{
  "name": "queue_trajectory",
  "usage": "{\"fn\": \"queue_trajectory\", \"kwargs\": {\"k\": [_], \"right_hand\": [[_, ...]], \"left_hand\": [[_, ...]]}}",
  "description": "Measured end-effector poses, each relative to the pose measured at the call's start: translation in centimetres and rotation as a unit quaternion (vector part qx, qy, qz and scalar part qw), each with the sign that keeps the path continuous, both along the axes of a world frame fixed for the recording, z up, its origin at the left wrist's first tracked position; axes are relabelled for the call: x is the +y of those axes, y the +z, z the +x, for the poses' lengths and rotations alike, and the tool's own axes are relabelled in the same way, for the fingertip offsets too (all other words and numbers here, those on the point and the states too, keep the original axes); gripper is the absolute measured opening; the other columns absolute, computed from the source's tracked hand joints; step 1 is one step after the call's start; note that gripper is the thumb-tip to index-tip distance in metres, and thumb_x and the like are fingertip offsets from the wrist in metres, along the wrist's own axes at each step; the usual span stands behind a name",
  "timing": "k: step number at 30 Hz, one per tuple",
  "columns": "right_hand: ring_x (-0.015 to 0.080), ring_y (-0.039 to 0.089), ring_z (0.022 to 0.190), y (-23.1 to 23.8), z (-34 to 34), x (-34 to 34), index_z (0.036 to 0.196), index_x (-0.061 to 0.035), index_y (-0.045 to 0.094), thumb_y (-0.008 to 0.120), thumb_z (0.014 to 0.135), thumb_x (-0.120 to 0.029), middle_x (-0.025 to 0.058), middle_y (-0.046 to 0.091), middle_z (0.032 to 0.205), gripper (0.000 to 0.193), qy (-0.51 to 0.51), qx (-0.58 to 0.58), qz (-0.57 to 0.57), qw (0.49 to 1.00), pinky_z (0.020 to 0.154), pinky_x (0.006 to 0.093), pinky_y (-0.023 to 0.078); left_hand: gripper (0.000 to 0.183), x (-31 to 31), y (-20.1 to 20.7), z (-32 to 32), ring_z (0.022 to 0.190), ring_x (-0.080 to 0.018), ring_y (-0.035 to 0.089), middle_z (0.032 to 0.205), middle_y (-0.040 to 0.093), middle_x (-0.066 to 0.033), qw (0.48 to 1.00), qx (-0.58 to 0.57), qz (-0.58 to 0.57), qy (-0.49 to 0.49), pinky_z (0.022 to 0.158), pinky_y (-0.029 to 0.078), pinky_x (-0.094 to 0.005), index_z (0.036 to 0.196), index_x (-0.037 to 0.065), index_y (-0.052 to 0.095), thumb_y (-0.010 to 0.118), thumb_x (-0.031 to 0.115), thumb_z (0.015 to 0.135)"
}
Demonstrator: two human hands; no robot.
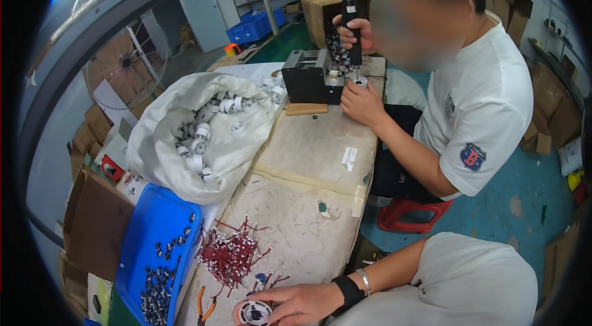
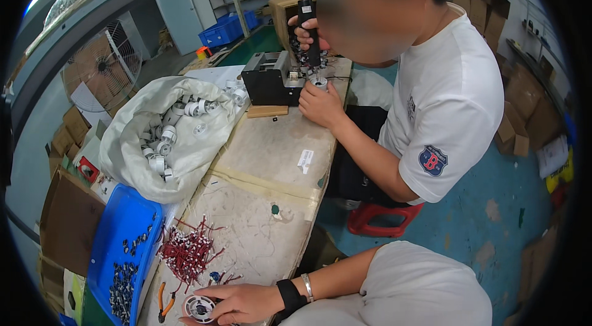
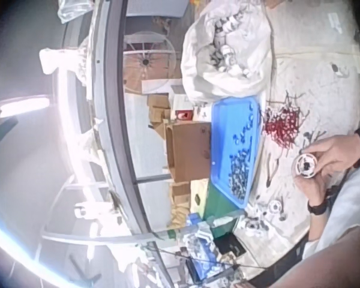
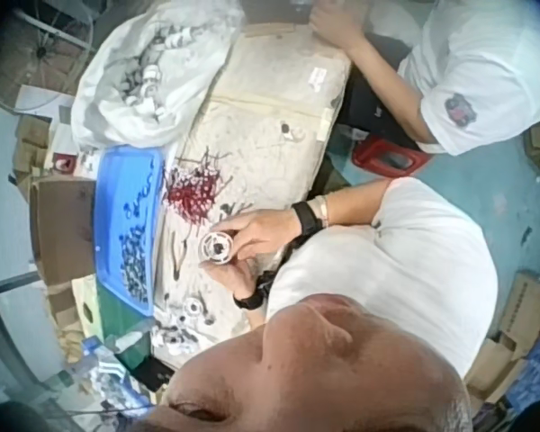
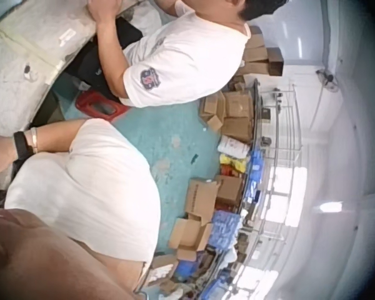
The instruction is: Assembling small electronic circuit boards with wires into white plastic module housings.
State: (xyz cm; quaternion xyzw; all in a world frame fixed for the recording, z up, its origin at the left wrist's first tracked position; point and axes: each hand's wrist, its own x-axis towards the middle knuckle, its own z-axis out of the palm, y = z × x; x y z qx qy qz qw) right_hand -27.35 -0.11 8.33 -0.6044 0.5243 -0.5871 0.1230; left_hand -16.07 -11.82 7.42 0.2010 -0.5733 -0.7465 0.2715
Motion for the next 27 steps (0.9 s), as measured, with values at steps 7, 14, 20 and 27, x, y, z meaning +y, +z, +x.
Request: {"fn": "queue_trajectory", "kwargs": {"k": [7, 14, 20, 27], "right_hand": [[0.0353, 0.034, 0.119, 2.3, -1.3, 0.1, 0.109, -0.003, 0.054, 0.055, 0.082, -0.024, 0.0206, 0.035, 0.128, 0.034, -0.04, -0.025, -0.05, 0.998, 0.097, 0.0417, 0.029], [0.0335, 0.045, 0.108, 2.9, -2.6, 0.9, 0.098, -0.0024, 0.062, 0.055, 0.073, -0.01, 0.0206, 0.044, 0.119, 0.027, -0.11, -0.023, 0.0, 0.994, 0.09, 0.0392, 0.036], [0.0373, 0.043, 0.109, 3.6, -1.8, -0.3, 0.098, -0.0044, 0.061, 0.061, 0.069, -0.011, 0.021, 0.042, 0.121, 0.03, -0.07, 0.085, 0.026, 0.994, 0.091, 0.0433, 0.035], [0.0383, 0.041, 0.11, 3.3, -1.8, -0.5, 0.098, -0.006, 0.06, 0.063, 0.073, -0.019, 0.0197, 0.042, 0.122, 0.029, -0.053, 0.11, 0.056, 0.991, 0.092, 0.0445, 0.034]], "left_hand": [[0.065, -1.0, 3.0, 2.3, 0.1, -0.0265, 0.049, 0.108, 0.053, -0.0136, 0.976, 0.091, -0.162, 0.111, 0.088, 0.038, -0.0383, 0.111, 0.0, 0.044, 0.047, 0.055, 0.076], [0.07, -1.3, 2.9, -2.4, 0.088, -0.0244, 0.058, 0.097, 0.056, -0.0143, 0.976, 0.122, 0.166, -0.074, 0.076, 0.05, -0.0367, 0.107, -0.003, 0.044, 0.054, 0.057, 0.073], [0.077, -0.4, 2.8, -1.4, 0.089, -0.0261, 0.059, 0.099, 0.056, -0.0143, 0.983, 0.11, 0.127, -0.067, 0.078, 0.05, -0.0361, 0.112, -0.002, 0.041, 0.054, 0.06, 0.069], [0.076, -0.6, 2.5, -1.2, 0.09, -0.0218, 0.058, 0.1, 0.056, -0.0118, 0.983, 0.098, 0.137, -0.079, 0.078, 0.049, -0.0333, 0.111, -0.002, 0.043, 0.058, 0.059, 0.067]]}}
